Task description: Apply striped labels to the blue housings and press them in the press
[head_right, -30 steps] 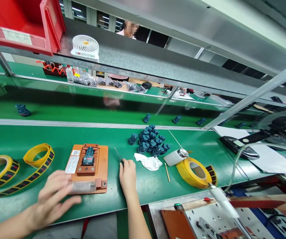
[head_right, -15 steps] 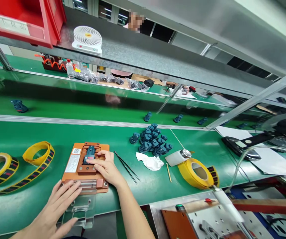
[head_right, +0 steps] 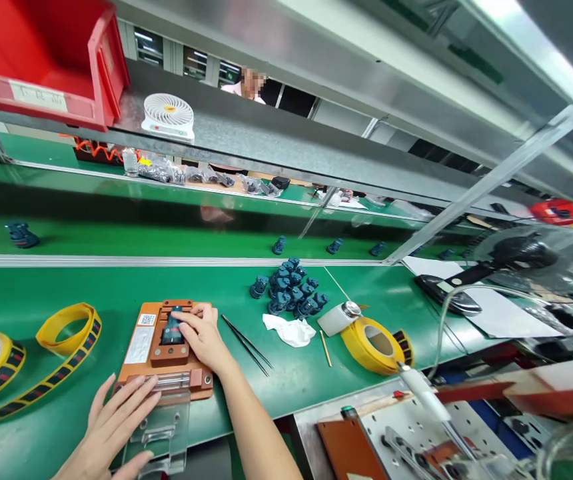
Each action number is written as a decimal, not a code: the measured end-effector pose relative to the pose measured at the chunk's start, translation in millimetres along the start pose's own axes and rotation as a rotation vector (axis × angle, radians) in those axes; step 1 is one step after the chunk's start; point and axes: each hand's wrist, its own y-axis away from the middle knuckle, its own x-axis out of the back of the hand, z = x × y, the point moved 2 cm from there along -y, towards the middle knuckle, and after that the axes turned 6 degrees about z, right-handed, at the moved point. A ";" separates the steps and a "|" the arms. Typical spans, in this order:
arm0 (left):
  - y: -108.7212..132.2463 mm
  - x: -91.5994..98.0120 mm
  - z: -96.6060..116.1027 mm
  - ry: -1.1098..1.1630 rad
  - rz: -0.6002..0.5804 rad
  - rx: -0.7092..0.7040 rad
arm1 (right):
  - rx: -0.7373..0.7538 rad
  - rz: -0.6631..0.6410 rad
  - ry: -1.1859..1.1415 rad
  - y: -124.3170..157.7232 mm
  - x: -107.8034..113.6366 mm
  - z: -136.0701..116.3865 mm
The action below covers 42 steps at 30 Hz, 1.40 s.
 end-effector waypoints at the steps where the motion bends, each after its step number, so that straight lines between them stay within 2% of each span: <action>1: -2.6 2.6 -2.6 0.014 0.020 -0.001 | -0.016 0.064 0.031 -2.6 -1.0 -2.4; 3: -9.3 8.1 -13.5 0.040 0.064 0.008 | -0.025 0.103 0.132 -6.6 -4.8 -10.3; 5: -20.0 10.4 -33.6 0.072 0.117 0.042 | -0.020 0.029 0.292 -10.0 -9.8 -19.6; 7: -39.2 5.6 -60.7 0.147 0.170 0.139 | -0.048 -0.027 0.417 -14.6 -11.0 -26.6; 9: -68.1 -5.1 -86.7 0.234 0.174 0.365 | -0.085 0.013 0.434 -19.2 -5.0 -32.6; 11: -101.2 -14.2 -100.8 0.352 0.100 0.669 | -0.093 0.091 0.400 -19.5 5.7 -42.0; 13: -131.5 -16.0 -98.1 0.578 -0.021 0.893 | -0.031 0.146 0.368 -13.2 16.6 -57.0; 14: -144.4 -14.3 -91.7 0.738 -0.072 0.941 | 0.025 0.163 0.350 -8.1 21.4 -65.7; 16: -163.4 -9.2 -75.4 1.023 -0.201 0.959 | 0.141 0.207 0.279 3.5 30.0 -81.2; 17: -169.2 -6.4 -68.4 1.115 -0.214 0.957 | 0.173 0.239 0.219 8.8 33.8 -86.7; 19: -174.5 -1.7 -58.8 1.229 -0.166 0.943 | 0.160 0.299 0.074 16.7 38.9 -92.5; 21: -173.9 1.7 -53.2 1.279 -0.094 0.926 | 0.071 0.303 -0.093 21.0 38.9 -93.4; 26: -167.9 7.4 -44.1 1.314 -0.031 0.906 | -0.214 0.153 -0.484 21.9 21.3 -89.8; 29: -167.3 7.5 -41.4 1.354 -0.026 0.898 | -0.264 0.182 -0.522 19.2 11.9 -90.0; 34: -167.1 5.1 -41.3 1.492 -0.057 0.926 | -0.190 0.331 -0.504 16.4 8.6 -97.3; 39: -169.2 8.4 -40.0 1.494 -0.037 0.936 | -0.177 0.356 -0.453 16.5 10.6 -99.6; 42: -169.3 4.7 -40.5 1.440 0.003 0.948 | -0.276 0.329 -0.633 16.0 5.4 -97.8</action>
